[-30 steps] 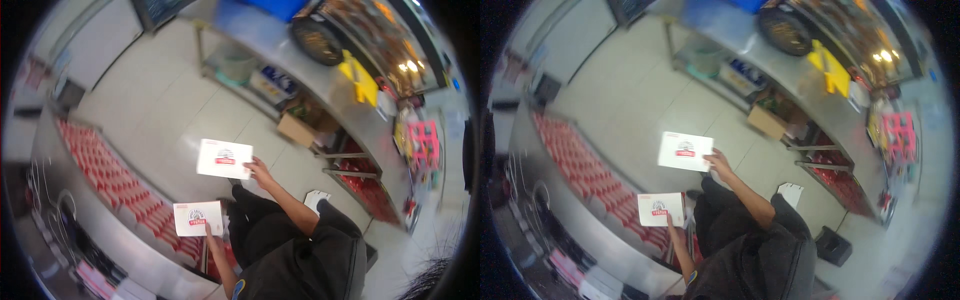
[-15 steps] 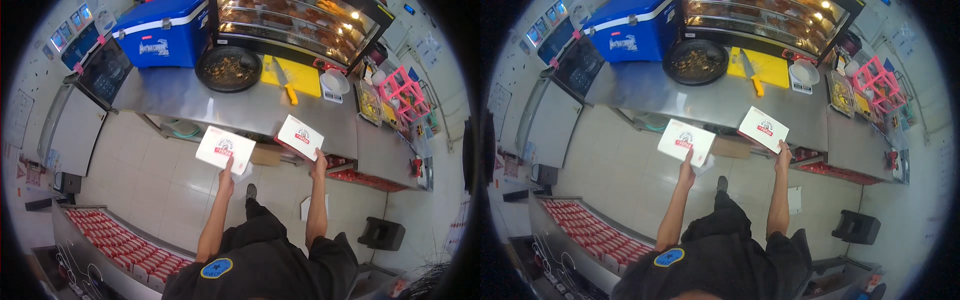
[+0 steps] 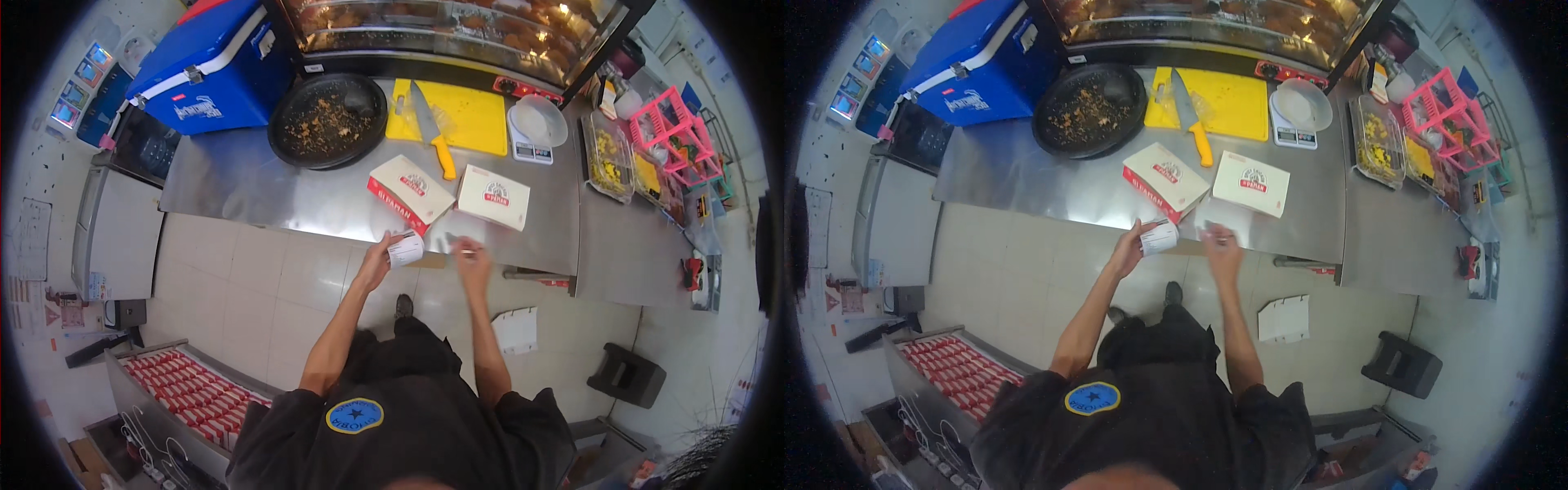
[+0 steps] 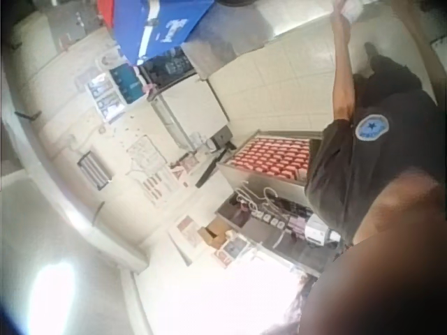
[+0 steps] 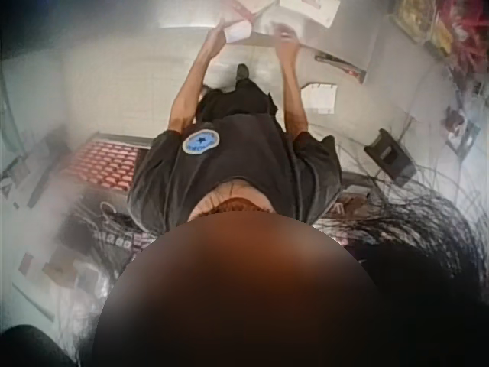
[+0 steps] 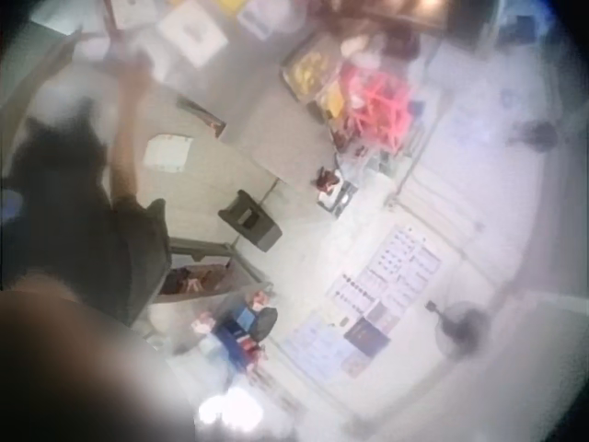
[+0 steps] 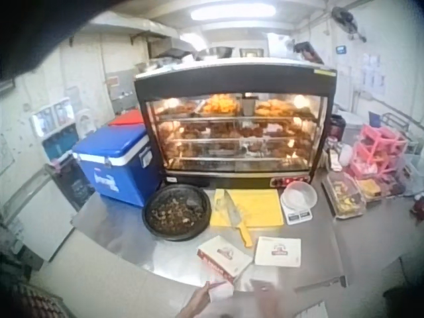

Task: The person sits on the floor and folds flat cardboard pieces into small rectangular boxes. They then move to a counter, handle printed receipts, and retrieve white round items from a cooler.

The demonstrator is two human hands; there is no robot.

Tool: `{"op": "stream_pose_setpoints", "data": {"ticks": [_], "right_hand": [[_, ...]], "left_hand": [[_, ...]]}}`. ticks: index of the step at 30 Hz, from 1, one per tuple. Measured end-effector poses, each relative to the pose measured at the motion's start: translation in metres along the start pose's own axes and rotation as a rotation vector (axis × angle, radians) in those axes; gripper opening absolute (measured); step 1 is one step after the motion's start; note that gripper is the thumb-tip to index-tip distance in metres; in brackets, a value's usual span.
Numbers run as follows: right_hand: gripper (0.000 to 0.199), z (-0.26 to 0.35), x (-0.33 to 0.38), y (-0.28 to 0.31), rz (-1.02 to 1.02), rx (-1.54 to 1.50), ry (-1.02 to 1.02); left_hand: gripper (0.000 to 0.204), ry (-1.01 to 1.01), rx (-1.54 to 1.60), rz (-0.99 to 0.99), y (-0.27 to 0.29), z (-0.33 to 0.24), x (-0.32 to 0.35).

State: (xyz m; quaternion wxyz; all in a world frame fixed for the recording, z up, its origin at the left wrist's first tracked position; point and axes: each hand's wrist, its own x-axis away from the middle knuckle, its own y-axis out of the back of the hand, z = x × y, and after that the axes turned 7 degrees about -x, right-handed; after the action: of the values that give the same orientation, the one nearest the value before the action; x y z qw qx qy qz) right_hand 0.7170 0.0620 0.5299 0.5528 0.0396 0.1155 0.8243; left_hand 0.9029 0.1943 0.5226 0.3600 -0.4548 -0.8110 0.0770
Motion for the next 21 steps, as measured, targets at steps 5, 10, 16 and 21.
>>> {"op": "stream_pose_setpoints", "data": {"ticks": [5, 10, 16, 21], "right_hand": [[0.037, 0.031, 0.04, -0.049, 0.214, -0.358, -0.257], [0.025, 0.078, 0.059, -0.05, 0.327, -0.504, -0.422], [0.024, 0.119, 0.072, -0.06, 0.397, -0.441, -0.318], [0.022, 0.133, 0.084, -0.079, 0.526, -0.455, -0.28]], "left_hand": [[0.067, -0.256, -0.352, -0.017, -0.013, -0.005, 0.056], [0.077, -0.416, -0.422, -0.096, -0.028, -0.041, 0.11], [0.072, -0.533, -0.22, -0.156, -0.008, -0.064, 0.139], [0.071, -0.601, -0.239, -0.275, 0.007, -0.072, 0.156]]}}
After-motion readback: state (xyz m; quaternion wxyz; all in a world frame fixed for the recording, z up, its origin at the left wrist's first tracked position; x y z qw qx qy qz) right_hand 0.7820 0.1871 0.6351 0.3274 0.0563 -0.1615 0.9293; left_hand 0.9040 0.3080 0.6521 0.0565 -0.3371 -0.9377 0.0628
